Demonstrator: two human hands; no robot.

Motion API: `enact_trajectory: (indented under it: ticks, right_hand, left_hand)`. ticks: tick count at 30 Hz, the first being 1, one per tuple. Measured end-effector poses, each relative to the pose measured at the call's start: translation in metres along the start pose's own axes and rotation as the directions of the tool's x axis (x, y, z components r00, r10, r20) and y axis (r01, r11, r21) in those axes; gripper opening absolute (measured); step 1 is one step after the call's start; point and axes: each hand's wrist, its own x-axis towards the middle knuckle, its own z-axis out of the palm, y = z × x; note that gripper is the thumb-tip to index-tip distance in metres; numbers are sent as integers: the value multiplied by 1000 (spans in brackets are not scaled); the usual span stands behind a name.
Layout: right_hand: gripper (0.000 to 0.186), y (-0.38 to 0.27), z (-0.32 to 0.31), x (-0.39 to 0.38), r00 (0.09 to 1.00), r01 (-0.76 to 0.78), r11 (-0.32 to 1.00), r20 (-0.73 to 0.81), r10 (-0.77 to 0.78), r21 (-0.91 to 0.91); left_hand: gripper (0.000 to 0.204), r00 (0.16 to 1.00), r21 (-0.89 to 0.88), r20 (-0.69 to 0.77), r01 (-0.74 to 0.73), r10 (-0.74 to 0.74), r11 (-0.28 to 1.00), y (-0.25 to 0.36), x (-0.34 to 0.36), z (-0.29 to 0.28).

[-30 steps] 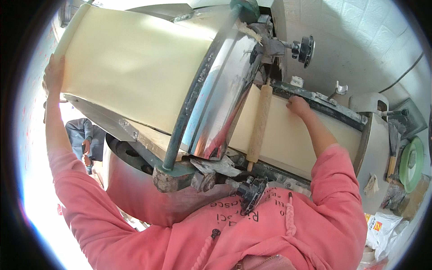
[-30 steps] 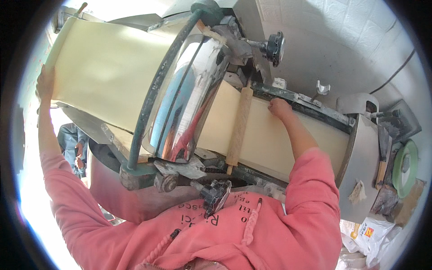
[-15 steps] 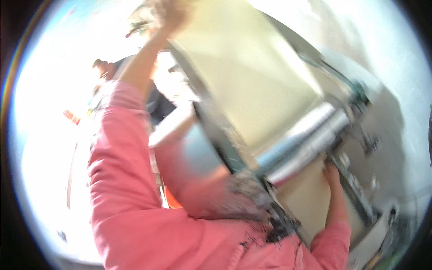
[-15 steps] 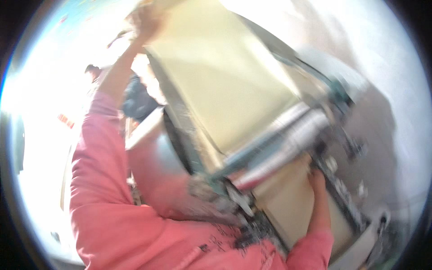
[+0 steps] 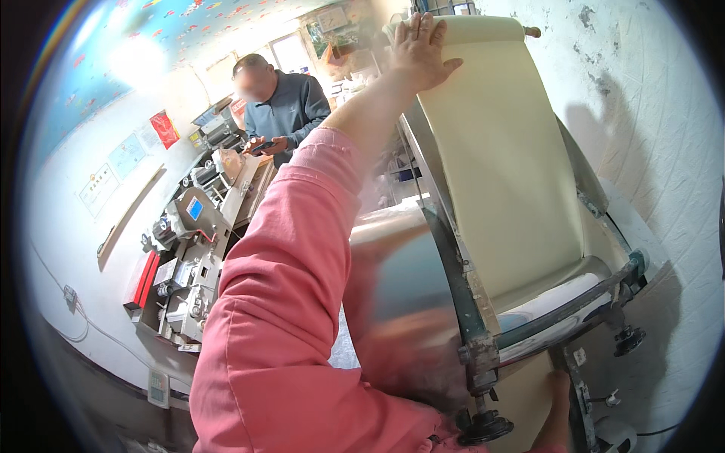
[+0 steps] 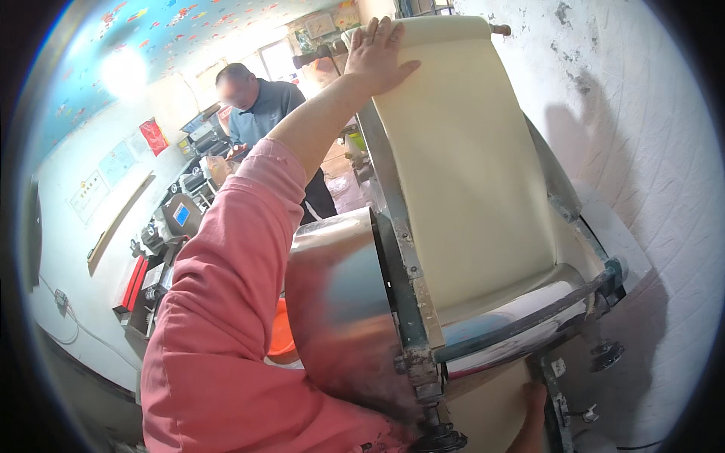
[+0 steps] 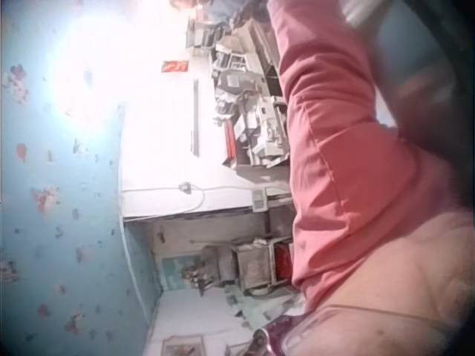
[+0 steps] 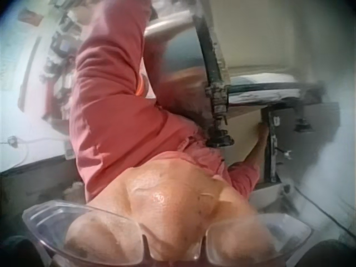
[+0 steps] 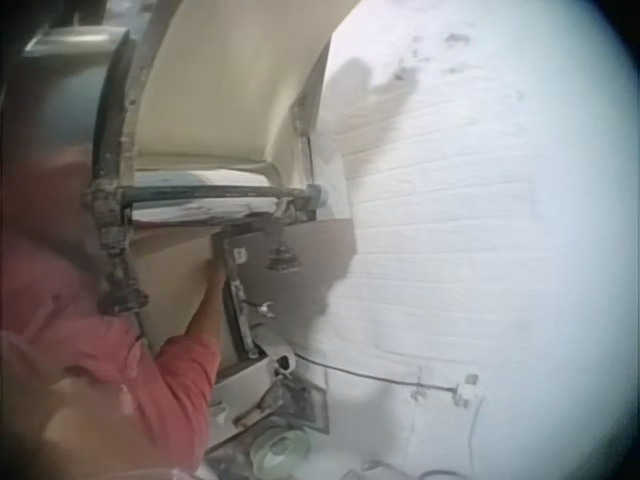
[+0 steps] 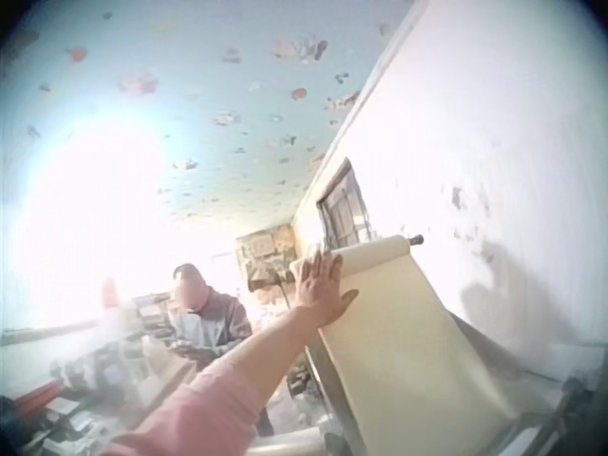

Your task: The person feeds dough through a roller machine, then cuts the sheet into strips with a bench scraper and brushes them with a red brush. The cut noodles are placed into a bamboo basket.

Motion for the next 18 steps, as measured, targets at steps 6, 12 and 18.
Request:
enact_trajectory:
  ticks: [6,12,18]
  right_hand:
    - [32,-26,-9,-2,981,-63,925,-149,127,374]
    - [37,-41,-11,-3,983,-5,903,-163,83,429]
    - [36,-39,-8,-4,976,-42,872,-168,141,487]
  left_hand:
    - [77,999,-19,47,27,-26,999,-8,14,-9]
    - [78,963,-22,242,131,-121,991,-2,26,-31]
    - [66,961,-15,244,135,-127,991,-5,34,-38]
